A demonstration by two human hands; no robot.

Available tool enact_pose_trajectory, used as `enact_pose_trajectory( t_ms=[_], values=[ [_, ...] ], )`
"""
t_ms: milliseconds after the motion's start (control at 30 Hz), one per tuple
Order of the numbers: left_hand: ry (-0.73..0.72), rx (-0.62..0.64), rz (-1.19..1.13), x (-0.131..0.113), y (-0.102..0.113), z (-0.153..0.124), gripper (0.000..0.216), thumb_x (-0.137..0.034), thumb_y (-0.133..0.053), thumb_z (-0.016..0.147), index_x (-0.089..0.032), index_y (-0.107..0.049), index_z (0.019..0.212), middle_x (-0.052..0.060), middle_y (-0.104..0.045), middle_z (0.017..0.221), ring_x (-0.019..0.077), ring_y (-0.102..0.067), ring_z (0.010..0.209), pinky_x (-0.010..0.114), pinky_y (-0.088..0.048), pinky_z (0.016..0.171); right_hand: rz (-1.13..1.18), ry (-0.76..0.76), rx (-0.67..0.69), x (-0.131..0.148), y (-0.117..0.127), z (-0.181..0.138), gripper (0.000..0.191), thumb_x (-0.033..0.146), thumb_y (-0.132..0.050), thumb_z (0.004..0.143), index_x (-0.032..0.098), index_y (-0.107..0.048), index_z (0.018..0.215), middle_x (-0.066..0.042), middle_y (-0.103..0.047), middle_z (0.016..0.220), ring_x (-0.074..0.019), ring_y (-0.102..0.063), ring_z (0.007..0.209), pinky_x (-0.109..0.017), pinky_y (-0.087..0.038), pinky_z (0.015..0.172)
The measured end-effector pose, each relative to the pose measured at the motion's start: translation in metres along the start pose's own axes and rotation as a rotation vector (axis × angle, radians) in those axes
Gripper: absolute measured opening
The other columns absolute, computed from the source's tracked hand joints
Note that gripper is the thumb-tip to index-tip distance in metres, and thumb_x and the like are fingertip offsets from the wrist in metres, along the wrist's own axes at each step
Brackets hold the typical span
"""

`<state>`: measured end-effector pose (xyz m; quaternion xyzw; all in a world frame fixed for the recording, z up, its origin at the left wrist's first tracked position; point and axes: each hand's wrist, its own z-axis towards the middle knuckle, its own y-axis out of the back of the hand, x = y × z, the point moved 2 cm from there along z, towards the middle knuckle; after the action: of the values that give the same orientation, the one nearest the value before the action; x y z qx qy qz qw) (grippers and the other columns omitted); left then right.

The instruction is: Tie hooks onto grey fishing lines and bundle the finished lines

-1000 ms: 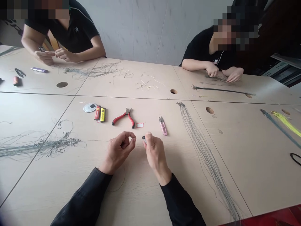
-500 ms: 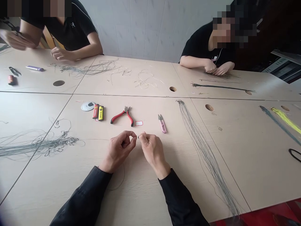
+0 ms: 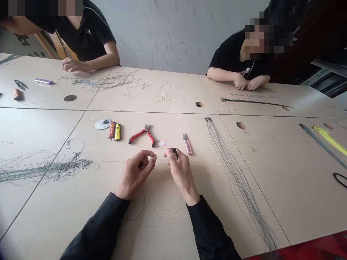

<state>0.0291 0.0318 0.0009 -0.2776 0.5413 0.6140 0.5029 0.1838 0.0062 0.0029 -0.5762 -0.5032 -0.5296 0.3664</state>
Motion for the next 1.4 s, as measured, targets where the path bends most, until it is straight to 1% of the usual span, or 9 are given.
enact_pose_trajectory(
  t_ms=[233,333,500,633,800,967,1033,1233,1400],
  values=[
    [-0.001,0.018,-0.014,0.0,-0.001,0.001,0.017,-0.03,-0.056,0.091,-0.015,-0.064,0.087,-0.01,-0.025,0.056,0.0062,-0.026,0.047,0.018,-0.025,0.047,-0.099,0.111,0.114,0.003,-0.005,-0.004,0.034,0.05,-0.057,0.092,0.017,-0.062,0.089,0.005,-0.037,0.065,-0.0105,-0.032,0.058,-0.023,-0.03,0.053],
    [-0.004,0.032,-0.02,0.002,-0.002,0.0,0.018,-0.031,-0.056,0.091,-0.015,-0.064,0.088,-0.009,-0.027,0.057,0.0064,-0.027,0.048,0.019,-0.025,0.047,-0.139,0.123,0.142,0.006,-0.004,-0.005,0.031,0.046,-0.059,0.091,0.016,-0.062,0.084,0.004,-0.038,0.065,-0.011,-0.034,0.06,-0.024,-0.03,0.055],
    [0.06,0.08,-0.074,0.002,-0.002,-0.002,0.021,-0.035,-0.057,0.091,-0.016,-0.065,0.087,-0.009,-0.029,0.055,0.0068,-0.029,0.049,0.02,-0.026,0.049,-0.132,0.137,0.126,0.007,-0.003,-0.004,0.031,0.04,-0.057,0.093,0.019,-0.05,0.072,0.006,-0.031,0.063,-0.0102,-0.028,0.057,-0.024,-0.026,0.053],
    [0.136,0.087,-0.136,0.003,-0.001,-0.002,0.023,-0.038,-0.058,0.091,-0.016,-0.065,0.087,-0.008,-0.03,0.055,0.0072,-0.029,0.05,0.021,-0.026,0.049,-0.099,0.112,0.122,0.006,-0.002,-0.005,0.038,0.044,-0.056,0.094,0.02,-0.041,0.069,0.006,-0.028,0.062,-0.0099,-0.025,0.056,-0.024,-0.024,0.052],
    [0.105,0.087,-0.094,0.005,-0.003,-0.001,0.024,-0.038,-0.061,0.089,-0.016,-0.067,0.084,-0.008,-0.031,0.054,0.0071,-0.029,0.049,0.021,-0.025,0.049,-0.129,0.099,0.135,0.003,-0.003,-0.002,0.033,0.043,-0.061,0.089,0.018,-0.05,0.071,0.005,-0.032,0.063,-0.0101,-0.029,0.058,-0.024,-0.025,0.053],
    [0.13,0.11,-0.126,0.004,-0.004,-0.001,0.024,-0.038,-0.06,0.089,-0.016,-0.07,0.087,-0.008,-0.033,0.054,0.0072,-0.031,0.05,0.021,-0.026,0.049,-0.103,0.116,0.173,0.002,-0.003,-0.001,0.026,0.036,-0.058,0.09,0.018,-0.052,0.072,0.005,-0.035,0.064,-0.01,-0.031,0.059,-0.023,-0.028,0.054],
    [0.16,0.106,-0.163,0.003,-0.003,-0.001,0.025,-0.039,-0.06,0.09,-0.016,-0.069,0.087,-0.007,-0.034,0.055,0.0075,-0.032,0.051,0.021,-0.027,0.049,-0.08,0.115,0.173,0.001,-0.003,-0.001,0.026,0.037,-0.058,0.09,0.018,-0.053,0.074,0.005,-0.035,0.064,-0.0099,-0.031,0.058,-0.023,-0.028,0.054],
    [0.225,0.078,-0.255,0.003,0.0,-0.001,0.028,-0.042,-0.061,0.089,-0.015,-0.068,0.087,-0.006,-0.036,0.056,0.0079,-0.031,0.052,0.022,-0.026,0.049,-0.019,0.056,0.131,-0.002,-0.002,-0.003,0.032,0.047,-0.056,0.093,0.018,-0.058,0.082,0.006,-0.025,0.063,-0.0093,-0.023,0.054,-0.023,-0.023,0.05],
    [0.217,0.093,-0.244,0.003,-0.002,-0.001,0.028,-0.042,-0.062,0.089,-0.015,-0.068,0.084,-0.006,-0.036,0.056,0.0076,-0.03,0.052,0.022,-0.026,0.049,-0.08,0.083,0.161,0.004,-0.003,-0.004,0.03,0.045,-0.06,0.091,0.017,-0.06,0.081,0.005,-0.034,0.064,-0.0099,-0.03,0.058,-0.023,-0.028,0.053]
  ],
)
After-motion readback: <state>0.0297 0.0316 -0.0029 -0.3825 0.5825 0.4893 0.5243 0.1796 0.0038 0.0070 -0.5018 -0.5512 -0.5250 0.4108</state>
